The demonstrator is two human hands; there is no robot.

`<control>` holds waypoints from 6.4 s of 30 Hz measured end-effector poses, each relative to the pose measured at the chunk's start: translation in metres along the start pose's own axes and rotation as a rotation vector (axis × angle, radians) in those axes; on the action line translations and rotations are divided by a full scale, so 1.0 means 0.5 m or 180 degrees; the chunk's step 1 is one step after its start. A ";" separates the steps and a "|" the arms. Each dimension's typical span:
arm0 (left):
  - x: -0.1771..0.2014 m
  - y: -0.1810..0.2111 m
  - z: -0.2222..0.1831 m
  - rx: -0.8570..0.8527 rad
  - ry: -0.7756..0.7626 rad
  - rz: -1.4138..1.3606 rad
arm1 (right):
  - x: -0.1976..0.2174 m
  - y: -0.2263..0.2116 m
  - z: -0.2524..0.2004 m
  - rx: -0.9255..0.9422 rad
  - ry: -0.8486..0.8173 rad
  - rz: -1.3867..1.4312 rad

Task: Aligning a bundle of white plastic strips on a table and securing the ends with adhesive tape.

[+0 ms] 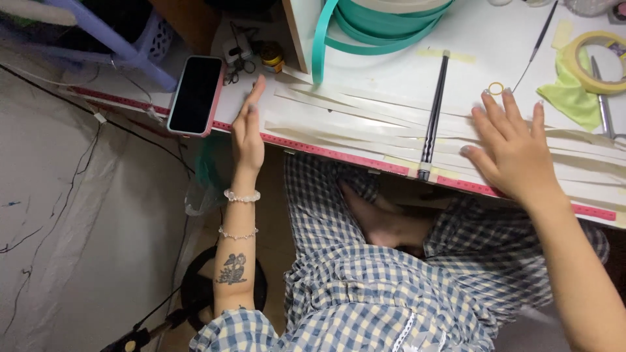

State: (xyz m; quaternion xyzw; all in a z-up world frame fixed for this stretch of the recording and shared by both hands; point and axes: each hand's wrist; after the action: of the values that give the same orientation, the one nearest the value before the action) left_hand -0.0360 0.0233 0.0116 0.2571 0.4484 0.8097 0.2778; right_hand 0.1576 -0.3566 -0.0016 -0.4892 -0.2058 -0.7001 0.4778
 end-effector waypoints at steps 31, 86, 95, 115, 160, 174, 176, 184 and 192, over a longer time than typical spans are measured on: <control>0.008 -0.118 -0.077 -0.1261 0.0926 0.2019 | -0.180 -0.294 0.198 0.0894 0.0164 0.1009; 0.013 -0.105 -0.064 -0.1552 -0.0066 0.2386 | -0.200 -0.264 0.198 0.0638 -0.0228 0.0540; 0.006 -0.097 -0.070 -0.1613 0.0028 0.2635 | -0.200 -0.281 0.196 0.0557 -0.0269 0.0373; -0.005 -0.074 -0.067 -0.1759 -0.0367 0.2746 | -0.096 -0.248 0.122 0.0562 0.1502 0.0939; 0.017 -0.092 -0.051 -0.1187 -0.0488 0.2415 | -0.071 -0.239 0.047 0.0479 0.1057 0.0779; 0.048 -0.070 -0.024 -0.0436 -0.0620 0.1449 | -0.117 -0.227 0.117 0.0158 0.0767 0.0098; 0.047 -0.070 -0.025 -0.0410 -0.0576 0.1386 | -0.110 -0.226 0.118 0.0031 0.0750 0.0187; 0.038 -0.070 -0.030 -0.0356 -0.0279 0.1207 | -0.090 -0.240 0.128 -0.0360 0.0613 0.0263; 0.036 -0.081 -0.032 -0.0897 -0.0171 0.1418 | -0.098 -0.265 0.139 0.0105 0.0751 0.0148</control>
State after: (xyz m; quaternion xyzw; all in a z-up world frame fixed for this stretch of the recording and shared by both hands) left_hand -0.0506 0.0444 -0.0281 0.3298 0.2560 0.8982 0.1375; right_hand 0.0795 -0.2203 0.0093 -0.4001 -0.1482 -0.7380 0.5228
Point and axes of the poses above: each hand's wrist, its own z-axis towards the middle knuckle, its own x-axis out of the back of the hand, y = z × x, and after that the axes turned 8 degrees about y, right-handed
